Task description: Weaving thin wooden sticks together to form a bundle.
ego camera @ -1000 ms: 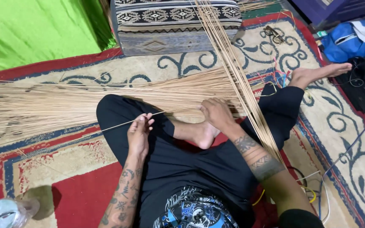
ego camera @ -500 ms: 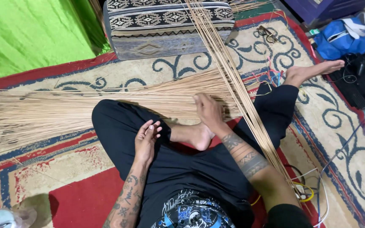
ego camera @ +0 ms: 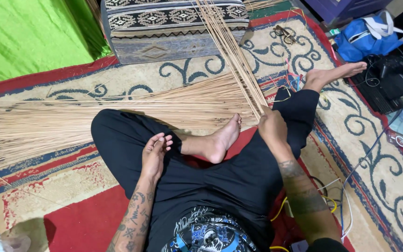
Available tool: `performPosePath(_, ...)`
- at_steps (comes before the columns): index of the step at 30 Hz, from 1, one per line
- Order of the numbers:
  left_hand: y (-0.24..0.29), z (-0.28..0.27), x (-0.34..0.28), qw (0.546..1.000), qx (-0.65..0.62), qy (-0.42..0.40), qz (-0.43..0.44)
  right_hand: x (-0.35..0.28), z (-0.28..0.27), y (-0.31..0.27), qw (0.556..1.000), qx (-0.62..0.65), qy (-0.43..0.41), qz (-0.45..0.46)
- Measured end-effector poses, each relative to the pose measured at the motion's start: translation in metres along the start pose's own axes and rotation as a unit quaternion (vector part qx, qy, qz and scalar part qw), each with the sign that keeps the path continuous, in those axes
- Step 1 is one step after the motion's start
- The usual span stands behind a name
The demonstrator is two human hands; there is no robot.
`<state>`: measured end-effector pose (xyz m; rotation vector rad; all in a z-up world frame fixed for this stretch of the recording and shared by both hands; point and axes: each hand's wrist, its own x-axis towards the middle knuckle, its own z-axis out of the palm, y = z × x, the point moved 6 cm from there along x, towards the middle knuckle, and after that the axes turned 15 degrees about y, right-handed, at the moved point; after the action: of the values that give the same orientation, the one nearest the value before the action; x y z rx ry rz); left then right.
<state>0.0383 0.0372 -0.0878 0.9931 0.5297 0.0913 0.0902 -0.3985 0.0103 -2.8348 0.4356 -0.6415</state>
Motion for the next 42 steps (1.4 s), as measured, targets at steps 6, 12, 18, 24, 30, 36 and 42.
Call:
performPosePath(6, 0.003, 0.009, 0.010, 0.998, 0.051, -0.019, -0.007, -0.046, -0.073, 0.048, 0.990, -0.105, -0.092, 0.036)
performPosePath(12, -0.008, 0.031, 0.039, 0.987, 0.151, -0.036, 0.025, -0.063, -0.061, 0.082, 0.979, -0.114, -0.157, 0.066)
performPosePath(18, -0.048, 0.031, 0.098, 0.936, 0.316, -0.043, 0.151, -0.056, -0.061, -0.059, 0.974, 0.115, 0.115, -0.156)
performPosePath(24, -0.042, 0.040, 0.068, 0.866, 0.462, -0.047, 0.184, -0.061, 0.157, -0.129, 0.970, 0.083, -0.144, -0.175)
performPosePath(30, -0.006, 0.046, 0.007, 0.820, 0.515, -0.093, 0.232, -0.077, 0.177, -0.149, 0.962, 0.096, -0.220, -0.130)
performPosePath(36, 0.012, 0.061, -0.011, 0.782, 0.561, -0.129, 0.238, -0.066, 0.212, -0.123, 0.973, 0.034, -0.217, -0.063)
performPosePath(42, 0.012, 0.060, -0.019, 0.772, 0.573, -0.147, 0.235, -0.075, 0.175, -0.120, 0.986, 0.105, -0.036, -0.122)
